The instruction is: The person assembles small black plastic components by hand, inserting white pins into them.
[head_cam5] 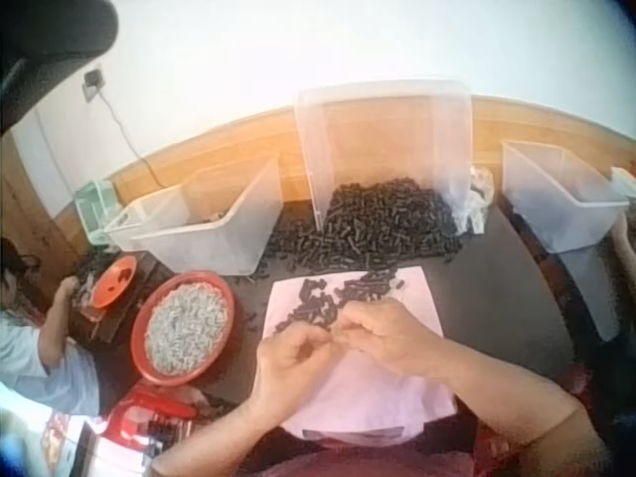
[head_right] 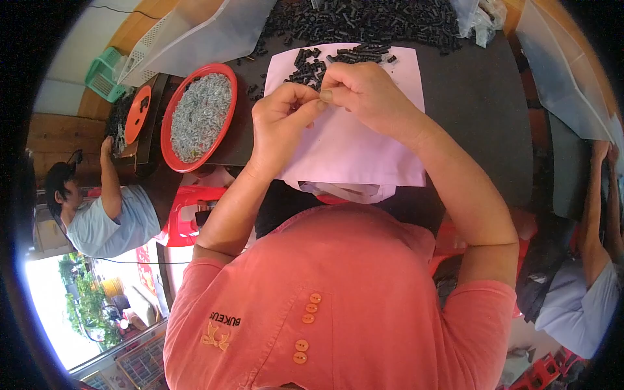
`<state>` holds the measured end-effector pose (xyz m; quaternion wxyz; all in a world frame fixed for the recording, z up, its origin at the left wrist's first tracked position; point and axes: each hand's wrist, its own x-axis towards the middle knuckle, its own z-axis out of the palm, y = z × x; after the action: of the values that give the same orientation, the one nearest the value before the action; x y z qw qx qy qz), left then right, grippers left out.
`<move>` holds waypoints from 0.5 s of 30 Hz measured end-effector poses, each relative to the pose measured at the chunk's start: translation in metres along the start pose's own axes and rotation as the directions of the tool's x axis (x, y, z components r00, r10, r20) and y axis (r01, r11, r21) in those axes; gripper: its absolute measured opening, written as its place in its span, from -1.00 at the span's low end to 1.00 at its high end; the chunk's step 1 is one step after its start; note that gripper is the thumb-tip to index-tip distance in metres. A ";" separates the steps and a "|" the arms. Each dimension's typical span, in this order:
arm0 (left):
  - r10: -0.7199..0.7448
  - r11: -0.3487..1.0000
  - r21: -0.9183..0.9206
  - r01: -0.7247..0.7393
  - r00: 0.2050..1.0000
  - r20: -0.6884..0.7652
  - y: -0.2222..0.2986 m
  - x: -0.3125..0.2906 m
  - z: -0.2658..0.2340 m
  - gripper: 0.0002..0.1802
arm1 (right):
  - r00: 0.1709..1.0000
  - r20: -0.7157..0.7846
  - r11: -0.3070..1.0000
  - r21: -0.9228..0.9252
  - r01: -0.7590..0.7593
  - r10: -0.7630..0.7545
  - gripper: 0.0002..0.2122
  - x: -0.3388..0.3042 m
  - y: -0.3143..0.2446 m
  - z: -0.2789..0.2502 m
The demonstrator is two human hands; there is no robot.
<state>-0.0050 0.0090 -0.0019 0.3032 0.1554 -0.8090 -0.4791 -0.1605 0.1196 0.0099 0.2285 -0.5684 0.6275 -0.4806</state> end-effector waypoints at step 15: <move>0.117 0.992 0.058 -0.115 0.992 -0.043 0.002 -0.009 0.002 -0.90 | 0.984 0.076 0.969 0.178 -0.170 0.159 -0.91 -0.002 -0.008 0.000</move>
<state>0.0006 0.0159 -0.0036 0.3449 0.1276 -0.8223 -0.4343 -0.1564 0.1222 0.0169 0.3382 -0.5052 0.6183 -0.4982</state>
